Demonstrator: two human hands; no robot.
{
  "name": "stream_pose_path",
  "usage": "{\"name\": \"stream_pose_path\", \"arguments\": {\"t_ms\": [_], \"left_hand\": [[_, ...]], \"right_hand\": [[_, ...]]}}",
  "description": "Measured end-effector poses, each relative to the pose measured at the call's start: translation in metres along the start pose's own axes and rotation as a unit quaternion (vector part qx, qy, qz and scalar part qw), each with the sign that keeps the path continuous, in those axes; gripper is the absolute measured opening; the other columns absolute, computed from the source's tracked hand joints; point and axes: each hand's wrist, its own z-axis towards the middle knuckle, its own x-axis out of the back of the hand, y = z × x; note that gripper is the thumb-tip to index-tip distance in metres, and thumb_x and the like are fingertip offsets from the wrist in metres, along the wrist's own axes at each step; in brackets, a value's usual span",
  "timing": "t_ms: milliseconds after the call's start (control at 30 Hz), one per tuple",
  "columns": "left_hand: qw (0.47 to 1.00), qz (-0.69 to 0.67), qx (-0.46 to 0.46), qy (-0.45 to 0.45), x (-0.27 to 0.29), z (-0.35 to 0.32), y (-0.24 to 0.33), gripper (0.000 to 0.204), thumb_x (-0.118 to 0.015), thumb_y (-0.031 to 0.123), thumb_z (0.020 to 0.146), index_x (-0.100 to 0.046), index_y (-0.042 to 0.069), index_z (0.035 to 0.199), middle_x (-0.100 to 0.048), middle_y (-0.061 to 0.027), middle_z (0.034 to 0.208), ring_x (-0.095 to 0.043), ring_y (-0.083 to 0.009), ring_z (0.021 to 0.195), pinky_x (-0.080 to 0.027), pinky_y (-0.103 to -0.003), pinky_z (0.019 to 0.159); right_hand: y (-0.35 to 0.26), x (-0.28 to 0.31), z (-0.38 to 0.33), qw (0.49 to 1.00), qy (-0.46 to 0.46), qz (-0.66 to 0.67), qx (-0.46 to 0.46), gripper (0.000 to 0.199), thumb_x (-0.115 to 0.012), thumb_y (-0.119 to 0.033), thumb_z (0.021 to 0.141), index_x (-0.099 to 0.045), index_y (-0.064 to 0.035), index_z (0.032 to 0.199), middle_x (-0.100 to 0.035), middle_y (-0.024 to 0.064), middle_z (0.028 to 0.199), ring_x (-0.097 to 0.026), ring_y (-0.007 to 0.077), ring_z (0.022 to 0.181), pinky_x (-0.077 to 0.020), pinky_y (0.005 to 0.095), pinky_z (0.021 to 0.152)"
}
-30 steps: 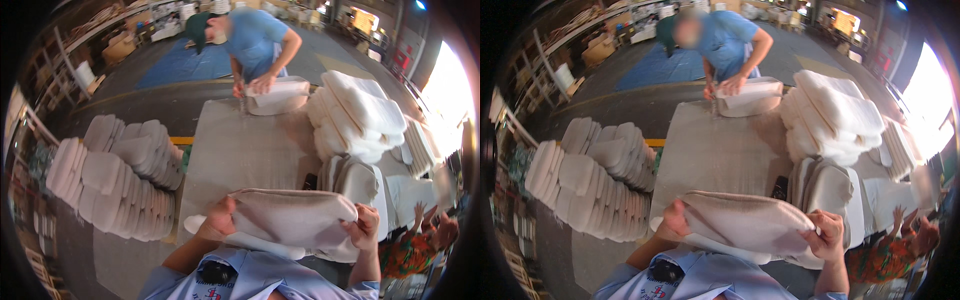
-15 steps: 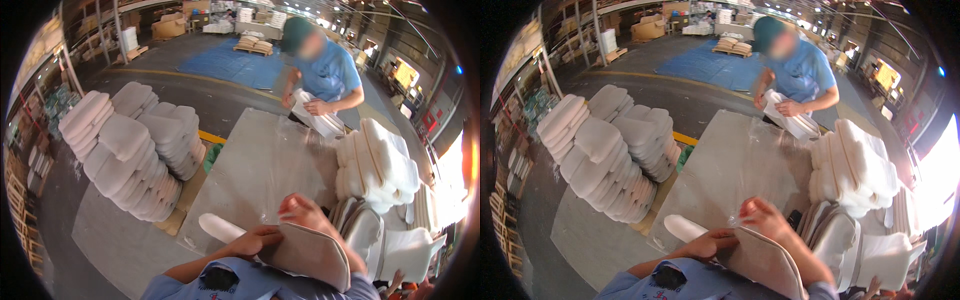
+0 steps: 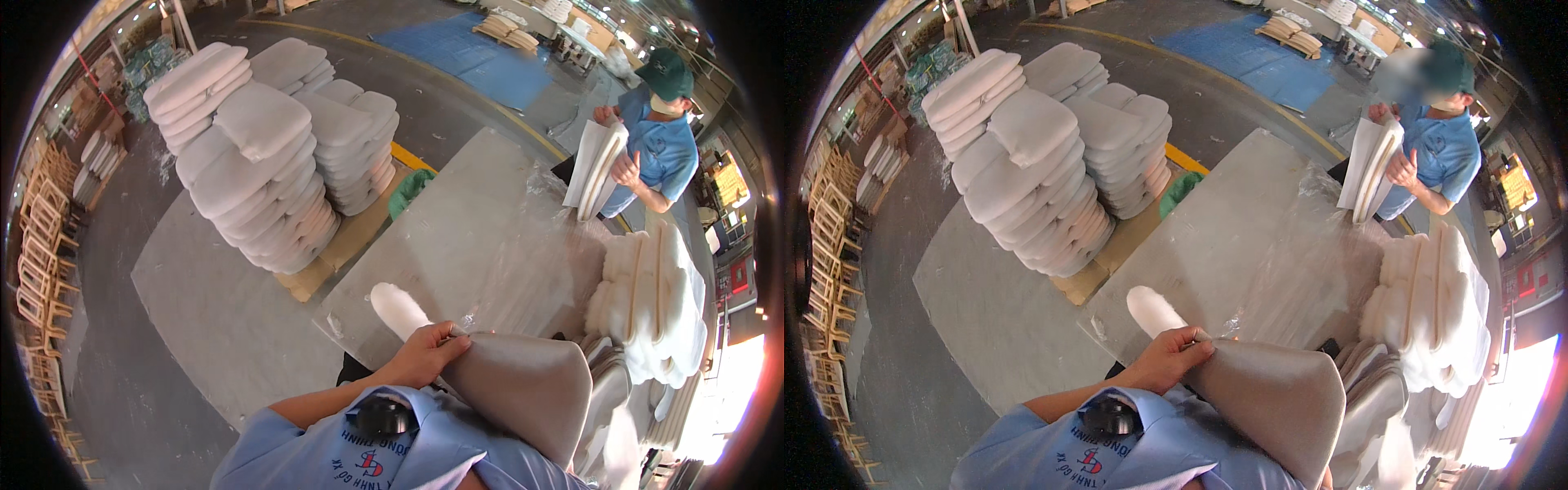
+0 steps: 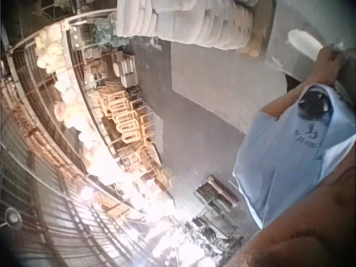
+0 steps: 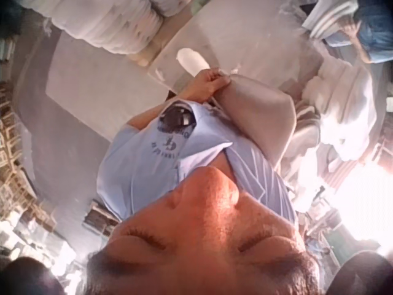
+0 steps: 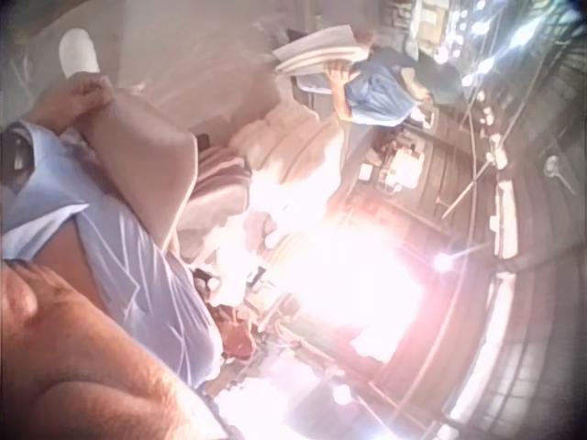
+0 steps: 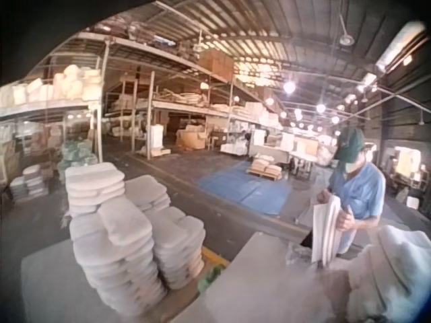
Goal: The person inserts white foam pads into beige fabric covers at a work table. They align the foam, slide it into the cover, and adjust the edges to fit. The finished units are stacked on a nearby pallet.
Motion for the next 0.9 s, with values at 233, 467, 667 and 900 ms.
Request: {"name": "stream_pose_path", "arguments": {"t_ms": [233,467,667,900], "left_hand": [[0.999,0.022,0.006,0.047,0.004,-0.007,0.0,0.015,-0.068,0.023,0.108,-0.065,0.008,0.104,-0.072,-0.0002,0.098,-0.064,-0.0064,0.087,-0.051,-0.021,0.074],[0.948,-0.233,0.185,-0.113,0.017,-0.03,-0.02,0.04,-0.067,0.032,0.109,-0.063,0.008,0.141,-0.071,-0.0051,0.128,-0.067,-0.0163,0.115,-0.051,-0.034,0.103],[0.986,-0.154,0.034,0.059,0.02,-0.032,-0.025,0.041,-0.059,0.036,0.112,-0.065,0.006,0.141,-0.07,-0.0022,0.128,-0.063,-0.0126,0.117,-0.048,-0.031,0.104],[0.958,-0.134,-0.057,0.248,0.046,-0.009,-0.02,0.037,-0.054,0.033,0.115,-0.07,0.004,0.132,-0.071,0.0018,0.111,-0.06,-0.0066,0.103,-0.048,-0.025,0.093]], "right_hand": [[-0.04,-0.04,-0.023,0.958,0.038,-0.277,-0.058,0.041,-0.073,-0.042,0.104,-0.077,-0.0015,0.104,-0.073,0.0022,0.083,-0.066,0.0088,0.073,-0.0511,0.0287,0.064],[-0.052,-0.044,-0.011,0.891,0.063,-0.446,0.063,0.028,-0.07,-0.028,0.107,-0.079,-0.0016,0.102,-0.072,-0.0002,0.082,-0.064,0.0045,0.078,-0.0512,0.0251,0.065],[-0.053,-0.059,0.028,0.887,0.083,-0.444,0.097,0.025,-0.07,-0.024,0.105,-0.079,-0.002,0.097,-0.073,0.0014,0.084,-0.066,0.0066,0.081,-0.0524,0.0282,0.068],[-0.061,-0.099,0.087,0.876,0.059,-0.442,0.184,0.018,-0.073,-0.021,0.099,-0.076,-0.0031,0.095,-0.07,0.001,0.084,-0.064,0.007,0.082,-0.0509,0.0267,0.071]]}}
